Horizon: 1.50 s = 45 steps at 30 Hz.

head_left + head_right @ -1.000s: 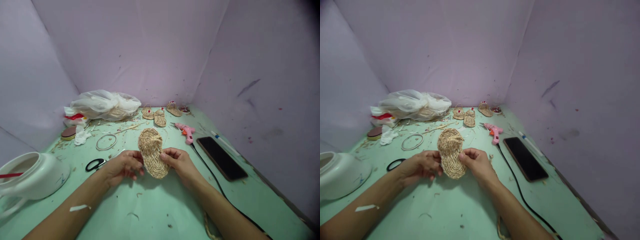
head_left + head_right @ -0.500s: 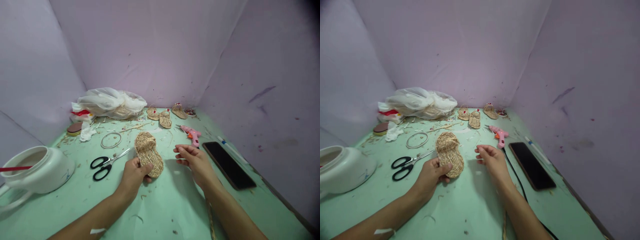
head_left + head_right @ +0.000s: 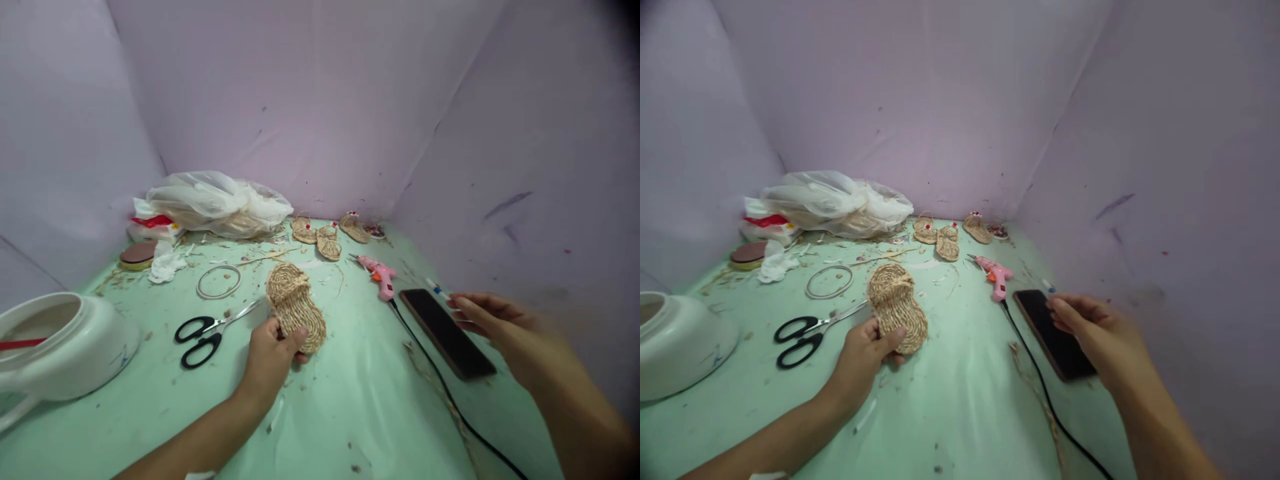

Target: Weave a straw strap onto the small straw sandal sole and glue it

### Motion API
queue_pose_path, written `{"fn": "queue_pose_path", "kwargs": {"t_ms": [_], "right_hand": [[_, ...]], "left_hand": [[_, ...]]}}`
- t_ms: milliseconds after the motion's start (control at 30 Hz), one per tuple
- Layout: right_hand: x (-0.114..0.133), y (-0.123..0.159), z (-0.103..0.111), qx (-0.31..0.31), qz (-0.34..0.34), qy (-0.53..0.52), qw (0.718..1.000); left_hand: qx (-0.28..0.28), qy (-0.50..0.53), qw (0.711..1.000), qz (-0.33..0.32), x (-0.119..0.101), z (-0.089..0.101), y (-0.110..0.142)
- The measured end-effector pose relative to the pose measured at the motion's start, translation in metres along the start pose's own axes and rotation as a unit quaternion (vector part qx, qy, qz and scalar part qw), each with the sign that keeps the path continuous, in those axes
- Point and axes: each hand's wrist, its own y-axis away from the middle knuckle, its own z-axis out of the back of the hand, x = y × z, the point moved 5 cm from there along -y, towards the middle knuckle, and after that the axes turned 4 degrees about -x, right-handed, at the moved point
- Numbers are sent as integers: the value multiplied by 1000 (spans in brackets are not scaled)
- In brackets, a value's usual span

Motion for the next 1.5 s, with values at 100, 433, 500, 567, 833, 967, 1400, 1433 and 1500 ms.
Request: {"fn": "queue_pose_path", "kwargs": {"t_ms": [100, 433, 500, 567, 833, 967, 1400, 1433, 1500], "right_hand": [[-2, -21, 20, -35, 33, 31, 998], [3, 22, -12, 330, 24, 453, 828], [-7, 39, -13, 325, 47, 514, 793], [-13, 49, -13, 301, 70, 516, 799], [42, 1, -35, 249, 51, 250, 934], [100, -53, -61, 108, 118, 126, 979], [-6, -71, -125, 199, -55, 416, 885], [-7, -69, -127, 193, -45, 430, 881], [-5, -59, -130, 165, -12, 450, 877]], "left_hand": [[-6, -19, 1000, -12, 2, 2, -2], [-20, -32, 999, 10, -1, 2, -1], [-18, -36, 999, 5, -3, 1, 0], [-13, -39, 999, 3, -3, 1, 0], [-6, -51, 999, -2, -3, 2, 2], [-10, -37, 999, -6, -3, 2, 2], [-13, -28, 999, 14, -4, 0, 2], [-15, -34, 999, 14, -4, 0, 2], [-14, -52, 999, 8, -2, 1, 1]]}}
